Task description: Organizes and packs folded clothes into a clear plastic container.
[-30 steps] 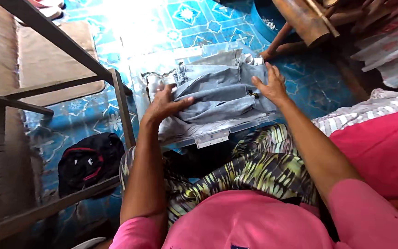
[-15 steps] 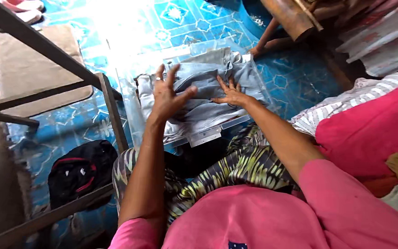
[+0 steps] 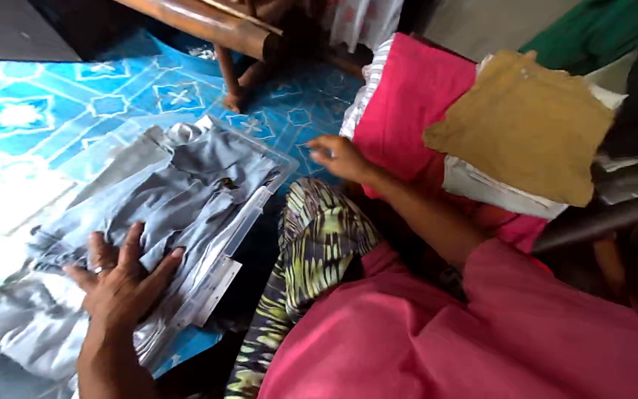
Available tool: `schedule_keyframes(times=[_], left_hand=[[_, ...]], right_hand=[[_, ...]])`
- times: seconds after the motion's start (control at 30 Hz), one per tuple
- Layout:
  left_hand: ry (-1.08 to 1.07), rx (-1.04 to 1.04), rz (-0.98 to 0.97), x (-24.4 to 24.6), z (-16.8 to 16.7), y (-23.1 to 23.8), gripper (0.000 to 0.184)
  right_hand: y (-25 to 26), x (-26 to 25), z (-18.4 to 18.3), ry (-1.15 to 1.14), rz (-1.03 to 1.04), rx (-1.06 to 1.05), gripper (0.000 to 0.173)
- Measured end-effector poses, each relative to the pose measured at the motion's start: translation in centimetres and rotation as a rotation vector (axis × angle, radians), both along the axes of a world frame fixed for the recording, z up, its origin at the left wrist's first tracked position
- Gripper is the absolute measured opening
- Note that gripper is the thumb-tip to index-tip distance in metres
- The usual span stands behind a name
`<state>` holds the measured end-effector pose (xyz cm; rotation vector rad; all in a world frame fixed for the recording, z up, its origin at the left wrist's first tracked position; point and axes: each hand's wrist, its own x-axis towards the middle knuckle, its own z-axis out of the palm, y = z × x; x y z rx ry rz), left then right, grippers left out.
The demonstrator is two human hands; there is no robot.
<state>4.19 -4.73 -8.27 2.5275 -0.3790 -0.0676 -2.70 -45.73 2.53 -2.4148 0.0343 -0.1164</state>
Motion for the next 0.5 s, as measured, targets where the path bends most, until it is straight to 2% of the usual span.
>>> schedule_keyframes(times=[0.13, 0.2, 0.3, 0.33, 0.37, 0.4, 0.5], left_hand=[[0.004, 0.016, -0.025, 0.6, -0.5, 0.7, 0.101], [0.005, 0.015, -0.027, 0.9, -0.7, 1.0, 0.101], [0.016, 0.042, -0.039, 1.1, -0.6, 1.3, 0.102], [0.019, 0.054, -0.049, 1.2, -0.5, 1.4, 0.101], [0.015, 0.055, -0.061, 1.2, -0.5, 1.5, 0.1], [0.011, 0.052, -0.07, 1.3, -0.5, 1.6, 0.101], [0.046, 0.027, -0.096, 0.7, 0.6, 1.8, 0.103]], right_hand=[[-10.3, -7.4, 3.3, 0.059, -0.512, -0.351, 0.04], [-13.0, -11.2, 4.8, 0.194, -0.73, -0.464, 0.053], [-15.4, -16.2, 4.5, 0.426, -0.855, -0.491, 0.088], [-16.1, -17.6, 3.8, 0.448, -0.868, -0.487, 0.096], [-16.5, -18.5, 3.2, 0.444, -0.876, -0.484, 0.098], [-16.8, -18.9, 2.8, 0.423, -0.884, -0.49, 0.09], [-17.2, -18.2, 2.7, 0.348, -0.93, -0.531, 0.052]])
